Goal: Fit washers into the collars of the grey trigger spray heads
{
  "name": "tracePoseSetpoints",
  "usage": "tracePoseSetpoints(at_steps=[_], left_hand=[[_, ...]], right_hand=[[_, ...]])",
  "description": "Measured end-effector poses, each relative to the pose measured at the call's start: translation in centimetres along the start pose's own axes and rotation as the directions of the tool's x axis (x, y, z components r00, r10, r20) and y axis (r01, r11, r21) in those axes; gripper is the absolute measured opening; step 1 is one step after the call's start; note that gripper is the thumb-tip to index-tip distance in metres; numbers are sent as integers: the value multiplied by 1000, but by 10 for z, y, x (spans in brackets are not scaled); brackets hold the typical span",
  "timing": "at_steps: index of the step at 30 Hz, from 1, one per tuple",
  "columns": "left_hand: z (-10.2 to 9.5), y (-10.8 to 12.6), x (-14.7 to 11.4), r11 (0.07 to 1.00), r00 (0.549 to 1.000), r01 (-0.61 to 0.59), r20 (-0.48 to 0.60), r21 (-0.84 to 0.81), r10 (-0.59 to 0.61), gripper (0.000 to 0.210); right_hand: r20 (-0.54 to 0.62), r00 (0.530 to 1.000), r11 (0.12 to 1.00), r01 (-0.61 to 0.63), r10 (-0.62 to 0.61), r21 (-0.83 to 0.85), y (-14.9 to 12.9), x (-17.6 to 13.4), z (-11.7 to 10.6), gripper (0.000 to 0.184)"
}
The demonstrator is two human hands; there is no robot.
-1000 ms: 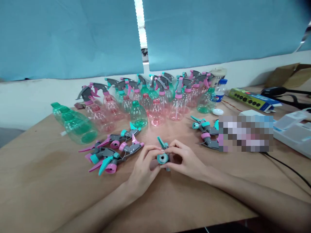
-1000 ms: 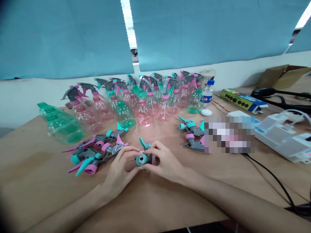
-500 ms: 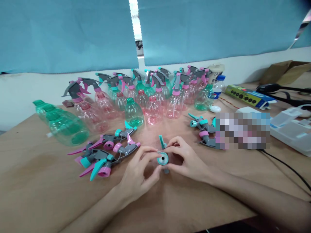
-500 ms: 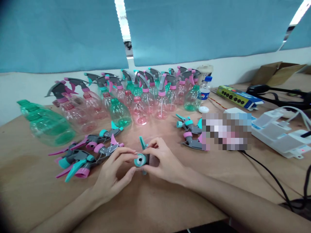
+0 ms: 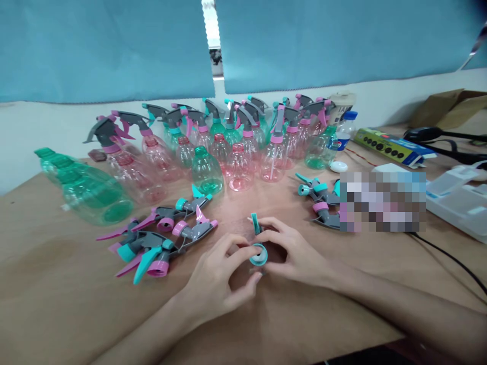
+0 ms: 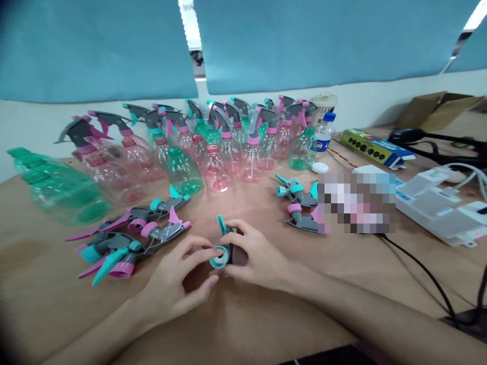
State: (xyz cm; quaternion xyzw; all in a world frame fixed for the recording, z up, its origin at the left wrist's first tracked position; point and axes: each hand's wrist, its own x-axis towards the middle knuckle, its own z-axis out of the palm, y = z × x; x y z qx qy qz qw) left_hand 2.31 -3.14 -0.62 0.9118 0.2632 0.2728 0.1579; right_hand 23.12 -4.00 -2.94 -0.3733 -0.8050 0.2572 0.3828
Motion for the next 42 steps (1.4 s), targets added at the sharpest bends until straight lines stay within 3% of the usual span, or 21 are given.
tracePoseSetpoints(at_steps=[15, 22, 28, 34, 42], left_hand=[[-2, -3, 5, 993, 999, -25, -33, 116, 29, 18], [-5, -4, 8, 960, 991, -130, 16, 247, 130, 16], [-1, -4, 8, 953, 978, -111, -140, 281, 155, 17], [4, 1, 6, 972, 980, -109, -140, 208, 140, 19], [0, 1, 7, 956, 975, -31, -202, 293, 94, 14]], right_hand=[[-15, 999, 990, 32, -35, -136, 5, 1, 0, 27], [-7, 999, 984, 36, -38, -176, 3, 1, -2, 31], [-48, 999, 984, -5, -4, -177, 5, 2, -1, 26], [-61, 998, 985, -13, 2, -171, 4, 1, 1, 28], [-32, 999, 986, -17, 12, -165, 2, 4, 0, 25]])
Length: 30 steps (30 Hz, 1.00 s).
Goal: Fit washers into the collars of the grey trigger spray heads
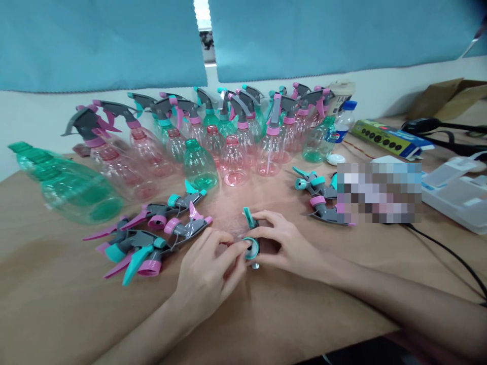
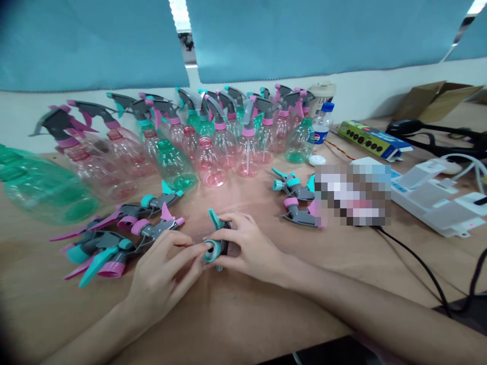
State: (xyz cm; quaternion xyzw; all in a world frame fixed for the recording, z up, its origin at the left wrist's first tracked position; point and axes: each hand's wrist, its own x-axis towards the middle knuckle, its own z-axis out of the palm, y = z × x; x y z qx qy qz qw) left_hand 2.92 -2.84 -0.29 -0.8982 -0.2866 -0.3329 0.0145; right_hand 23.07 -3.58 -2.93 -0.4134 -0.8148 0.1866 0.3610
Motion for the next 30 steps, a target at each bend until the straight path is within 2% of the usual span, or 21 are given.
tracePoseSetpoints(at_steps=[8, 13, 18, 21, 26, 30], left_hand=[[2, 10, -3, 997, 998, 64, -14, 51, -64, 16], [2, 9, -2, 989, 998, -11, 65, -144, 21, 19], [-1, 5, 3, 987, 989, -74, 116, -143, 90, 17], [-2, 1, 4, 994, 992, -88, 86, -70, 94, 14], [-2, 0, 3, 997, 999, -35, 13, 67, 34, 13], [-1, 3, 0, 999, 1000, -11, 16, -34, 11, 15]], right_hand=[[-20, 1000, 997, -21, 23, 71, 0, -1, 2, 27], [-13, 1000, 997, 5, -4, 76, -1, -3, 1, 24], [20, 999, 999, 25, -26, 36, -3, -4, 0, 24], [5, 1000, 999, 12, -13, 29, -1, -3, 0, 26], [-15, 1000, 1000, 4, -4, -27, 2, -2, -1, 25], [-22, 999, 996, 35, -37, -82, 1, -2, -1, 24]])
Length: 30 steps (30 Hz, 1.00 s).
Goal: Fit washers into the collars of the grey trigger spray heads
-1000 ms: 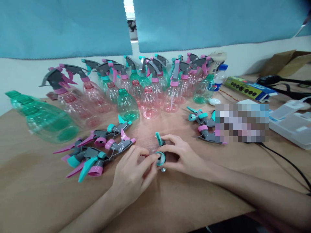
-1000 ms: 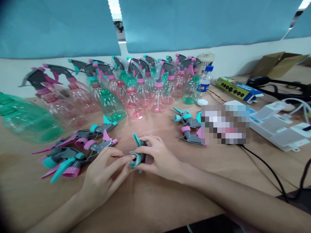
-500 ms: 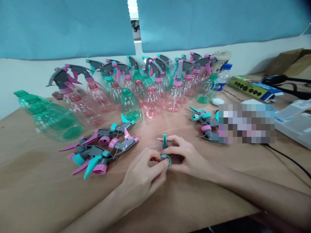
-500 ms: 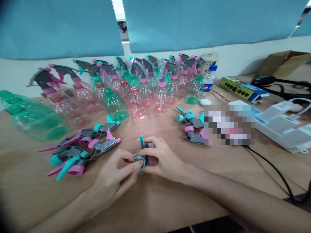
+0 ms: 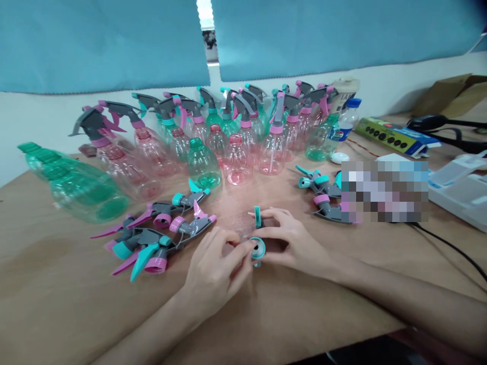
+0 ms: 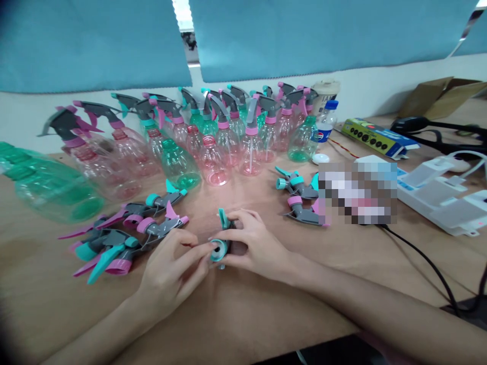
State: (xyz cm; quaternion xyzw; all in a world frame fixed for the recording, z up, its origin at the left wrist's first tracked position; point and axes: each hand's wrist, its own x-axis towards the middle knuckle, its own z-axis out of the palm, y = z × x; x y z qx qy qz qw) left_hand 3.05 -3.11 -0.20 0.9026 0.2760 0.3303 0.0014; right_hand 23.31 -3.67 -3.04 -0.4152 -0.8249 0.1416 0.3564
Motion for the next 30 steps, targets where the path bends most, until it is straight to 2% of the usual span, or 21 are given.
tracePoseSetpoints(at_steps=[4, 9, 13, 20, 30], left_hand=[[2, -1, 0, 988, 999, -8, 49, -152, 16, 18], [0, 2, 3, 995, 995, 33, 100, -90, -24, 12], [1, 9, 2, 994, 994, 87, 72, -66, -82, 11], [2, 9, 1, 998, 996, 68, 51, -15, -68, 8], [-1, 10, 7, 992, 988, 83, 135, -94, -69, 1]], right_hand=[[2, 1000, 1000, 14, -14, -3, 0, -1, 1, 25], [13, 999, 999, 43, -42, -20, 0, 0, 1, 23], [36, 997, 997, 64, -63, -35, -1, 1, -1, 25], [50, 996, 994, 81, -78, -70, -3, 1, -2, 24], [55, 995, 992, 93, -89, -82, -3, 1, -2, 23]])
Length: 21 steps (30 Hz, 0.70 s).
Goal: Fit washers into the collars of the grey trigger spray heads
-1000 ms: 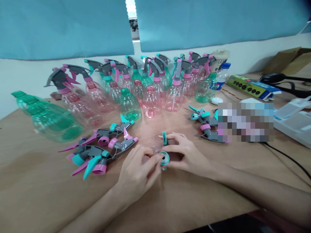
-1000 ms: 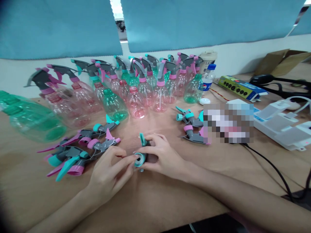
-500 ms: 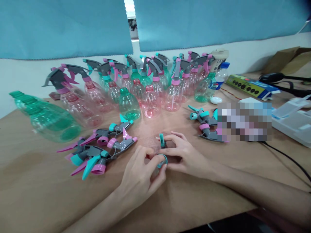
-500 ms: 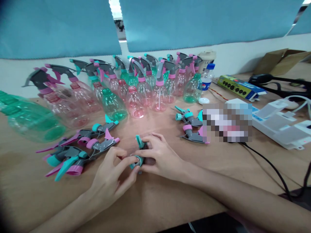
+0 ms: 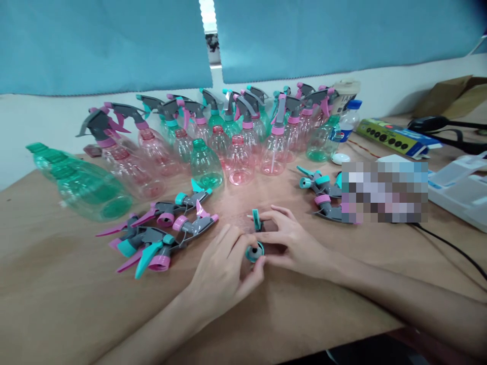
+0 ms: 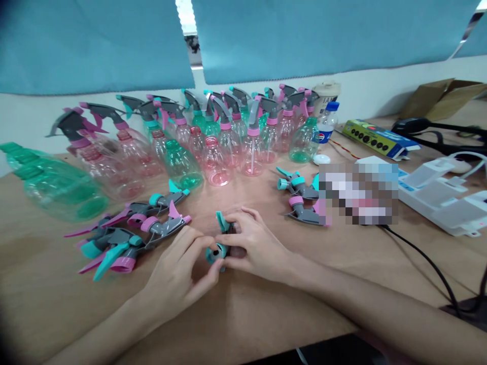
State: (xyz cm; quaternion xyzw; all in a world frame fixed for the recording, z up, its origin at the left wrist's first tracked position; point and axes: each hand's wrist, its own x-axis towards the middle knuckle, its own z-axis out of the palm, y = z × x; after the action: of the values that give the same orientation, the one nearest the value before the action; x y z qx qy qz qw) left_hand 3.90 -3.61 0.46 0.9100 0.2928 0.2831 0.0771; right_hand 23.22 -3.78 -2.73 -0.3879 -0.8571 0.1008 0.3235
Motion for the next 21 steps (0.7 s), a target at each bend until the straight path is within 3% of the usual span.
tracePoseSetpoints(at_steps=[7, 13, 21], left_hand=[[-7, -5, 2, 998, 997, -56, 62, 19, 55, 4], [-18, -7, 6, 995, 972, -100, 217, 26, 92, 12], [-11, -7, 4, 998, 977, -54, 210, 34, 45, 7]], right_hand=[[15, 1000, 1000, 15, -15, -3, -5, 1, 1, 25], [12, 1000, 1000, 8, -8, -8, -2, 1, 0, 23], [-3, 1000, 1000, -8, 8, 19, -7, 1, 4, 20]])
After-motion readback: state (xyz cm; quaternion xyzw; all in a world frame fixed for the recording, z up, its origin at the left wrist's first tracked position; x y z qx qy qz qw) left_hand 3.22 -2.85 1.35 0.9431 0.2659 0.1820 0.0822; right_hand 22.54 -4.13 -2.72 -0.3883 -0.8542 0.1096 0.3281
